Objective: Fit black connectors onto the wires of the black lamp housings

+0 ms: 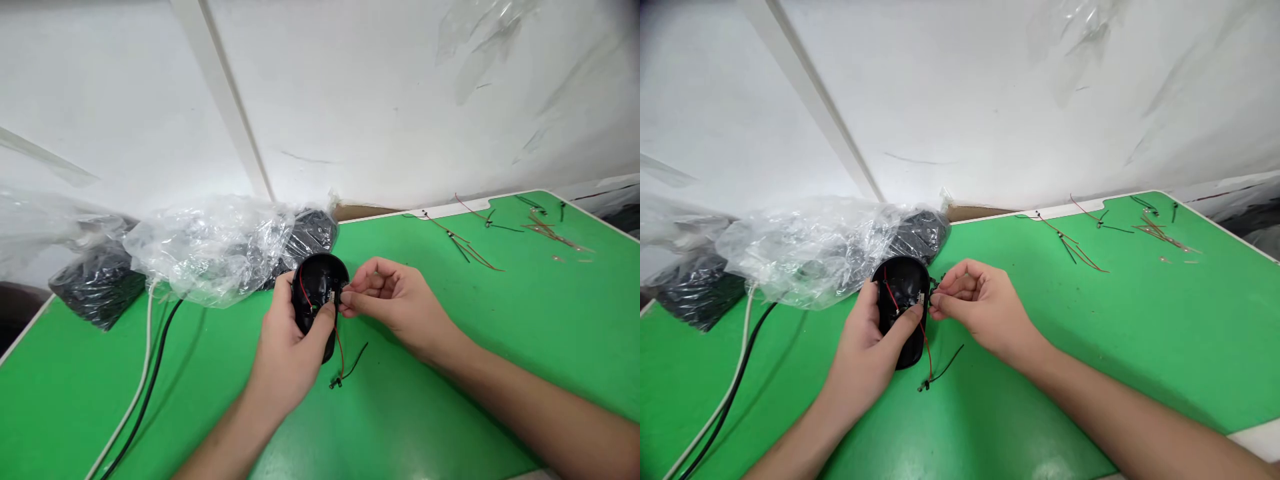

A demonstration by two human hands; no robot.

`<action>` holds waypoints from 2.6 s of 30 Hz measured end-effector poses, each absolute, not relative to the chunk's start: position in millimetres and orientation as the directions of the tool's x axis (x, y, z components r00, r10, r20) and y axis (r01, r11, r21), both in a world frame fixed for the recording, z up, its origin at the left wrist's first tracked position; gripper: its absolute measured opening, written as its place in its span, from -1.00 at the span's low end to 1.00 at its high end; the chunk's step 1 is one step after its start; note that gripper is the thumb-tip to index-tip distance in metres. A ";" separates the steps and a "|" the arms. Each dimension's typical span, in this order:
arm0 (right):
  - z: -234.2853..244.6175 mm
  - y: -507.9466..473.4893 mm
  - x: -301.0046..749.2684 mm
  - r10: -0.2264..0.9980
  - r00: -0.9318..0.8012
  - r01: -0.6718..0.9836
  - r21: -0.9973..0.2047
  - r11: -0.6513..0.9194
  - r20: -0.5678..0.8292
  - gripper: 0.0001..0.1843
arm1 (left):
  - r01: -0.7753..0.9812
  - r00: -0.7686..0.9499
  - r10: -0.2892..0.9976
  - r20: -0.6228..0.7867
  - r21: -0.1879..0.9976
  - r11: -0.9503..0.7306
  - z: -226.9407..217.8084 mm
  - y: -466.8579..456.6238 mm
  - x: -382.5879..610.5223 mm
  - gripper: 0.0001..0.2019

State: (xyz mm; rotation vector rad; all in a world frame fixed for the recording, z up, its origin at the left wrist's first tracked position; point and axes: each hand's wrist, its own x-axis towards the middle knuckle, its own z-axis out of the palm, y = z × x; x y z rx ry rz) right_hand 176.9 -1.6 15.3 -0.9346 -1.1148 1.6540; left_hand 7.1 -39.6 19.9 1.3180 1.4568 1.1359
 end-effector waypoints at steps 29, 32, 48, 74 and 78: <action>18.2 -4.9 181.3 0.918 -0.353 -0.211 -0.941 -0.265 -0.179 -0.54 | 0.047 -0.118 0.984 -0.135 0.989 0.141 26.7 -36.3 4.3 -0.57; 16.9 -6.1 180.4 0.886 -0.418 -0.241 -0.916 -0.321 -0.200 -0.53 | -0.008 -0.093 0.976 -0.195 0.981 0.195 24.3 -35.9 -0.7 -0.58; 18.3 -21.1 169.7 0.910 -0.409 0.153 -0.978 0.141 0.068 -0.79 | -0.379 -0.104 0.923 -0.370 0.873 0.307 37.1 -38.9 5.5 -0.65; 20.1 -27.8 168.4 0.853 -0.520 0.561 -0.735 0.380 0.044 -0.73 | -0.427 -0.028 0.913 -0.407 0.831 0.357 24.5 -46.7 20.3 -0.26; 22.7 -27.5 169.4 0.840 -0.543 0.584 -0.717 0.381 0.003 -0.75 | -0.415 -0.109 0.871 -0.478 0.819 0.397 32.8 -44.8 23.8 -0.38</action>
